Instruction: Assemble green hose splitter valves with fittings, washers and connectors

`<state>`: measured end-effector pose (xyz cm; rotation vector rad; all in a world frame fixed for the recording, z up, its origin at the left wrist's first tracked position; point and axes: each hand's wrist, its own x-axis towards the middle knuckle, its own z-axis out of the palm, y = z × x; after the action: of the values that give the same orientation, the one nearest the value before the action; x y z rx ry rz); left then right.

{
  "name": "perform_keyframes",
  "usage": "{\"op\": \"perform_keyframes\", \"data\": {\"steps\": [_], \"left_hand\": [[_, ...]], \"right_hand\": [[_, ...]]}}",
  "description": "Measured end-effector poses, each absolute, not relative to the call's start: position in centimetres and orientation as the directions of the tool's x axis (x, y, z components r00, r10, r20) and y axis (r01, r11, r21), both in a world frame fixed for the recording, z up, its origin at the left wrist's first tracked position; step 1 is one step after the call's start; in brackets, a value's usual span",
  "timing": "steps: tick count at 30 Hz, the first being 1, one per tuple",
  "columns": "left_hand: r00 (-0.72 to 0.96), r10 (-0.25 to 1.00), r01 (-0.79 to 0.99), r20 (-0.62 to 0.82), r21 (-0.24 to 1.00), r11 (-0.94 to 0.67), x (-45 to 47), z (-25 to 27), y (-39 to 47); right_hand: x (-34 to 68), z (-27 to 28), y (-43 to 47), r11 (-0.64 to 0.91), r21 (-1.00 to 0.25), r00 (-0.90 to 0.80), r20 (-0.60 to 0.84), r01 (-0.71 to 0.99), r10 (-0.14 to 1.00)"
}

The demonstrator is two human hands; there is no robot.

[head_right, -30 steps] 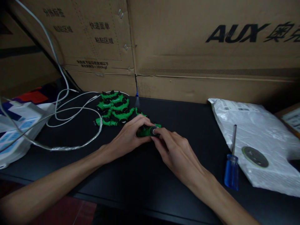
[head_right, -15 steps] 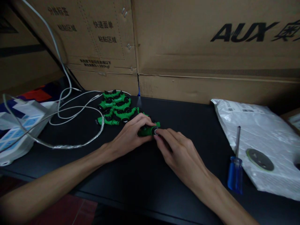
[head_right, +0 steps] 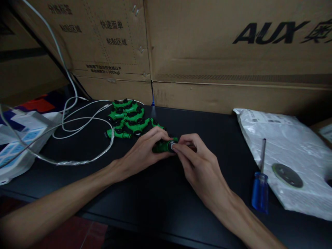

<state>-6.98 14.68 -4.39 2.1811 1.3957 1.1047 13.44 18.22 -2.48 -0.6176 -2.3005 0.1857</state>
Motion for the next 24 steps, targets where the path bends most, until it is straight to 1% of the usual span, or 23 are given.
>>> {"op": "perform_keyframes", "data": {"steps": [4,6,8,9,11,13,15,17,18,21,24], "left_hand": [[0.239,0.877,0.632,0.416,0.619,-0.466,-7.1,-4.4,14.7],[0.244,0.88,0.636,0.408,0.617,-0.462,-7.1,-4.5,14.7],[0.244,0.882,0.633,0.403,0.623,-0.46,-7.1,-4.5,14.7],[0.242,0.883,0.628,0.401,0.629,-0.458,-7.0,-4.5,14.7],[0.232,0.885,0.616,0.403,0.644,-0.454,-6.9,-4.4,14.7],[0.217,0.885,0.601,0.412,0.658,-0.454,-6.8,-4.3,14.6],[0.199,0.882,0.585,0.428,0.67,-0.457,-6.8,-4.2,14.6],[0.183,0.881,0.573,0.437,0.68,-0.457,-6.7,-4.1,14.6],[0.175,0.88,0.569,0.441,0.684,-0.456,-6.8,-4.0,14.6],[0.153,0.886,0.561,0.437,0.7,-0.442,-6.8,-3.9,14.7],[0.127,0.898,0.539,0.421,0.731,-0.418,-6.7,-3.9,14.7]], "right_hand": [[13.8,-2.4,17.9,0.871,-0.33,-0.61,0.622,0.365,0.491],[13.9,-2.5,17.9,0.862,-0.366,-0.597,0.622,0.35,0.507],[13.9,-2.6,18.1,0.828,-0.448,-0.578,0.596,0.336,0.557],[13.9,-2.7,18.2,0.79,-0.518,-0.555,0.571,0.329,0.605],[13.7,-2.8,18.5,0.652,-0.699,-0.482,0.482,0.292,0.732],[13.5,-2.7,18.9,0.454,-0.863,-0.445,0.324,0.222,0.834],[13.4,-2.5,19.2,0.269,-0.947,-0.499,0.151,0.175,0.854],[13.5,-2.2,19.4,0.145,-0.975,-0.567,0.023,0.17,0.823],[13.6,-2.0,19.4,0.106,-0.979,-0.585,-0.015,0.172,0.811],[13.7,-1.8,19.5,0.025,-0.986,-0.579,-0.078,0.168,0.812],[13.5,-1.9,19.3,-0.086,-0.989,-0.567,-0.141,0.124,0.811]]}}
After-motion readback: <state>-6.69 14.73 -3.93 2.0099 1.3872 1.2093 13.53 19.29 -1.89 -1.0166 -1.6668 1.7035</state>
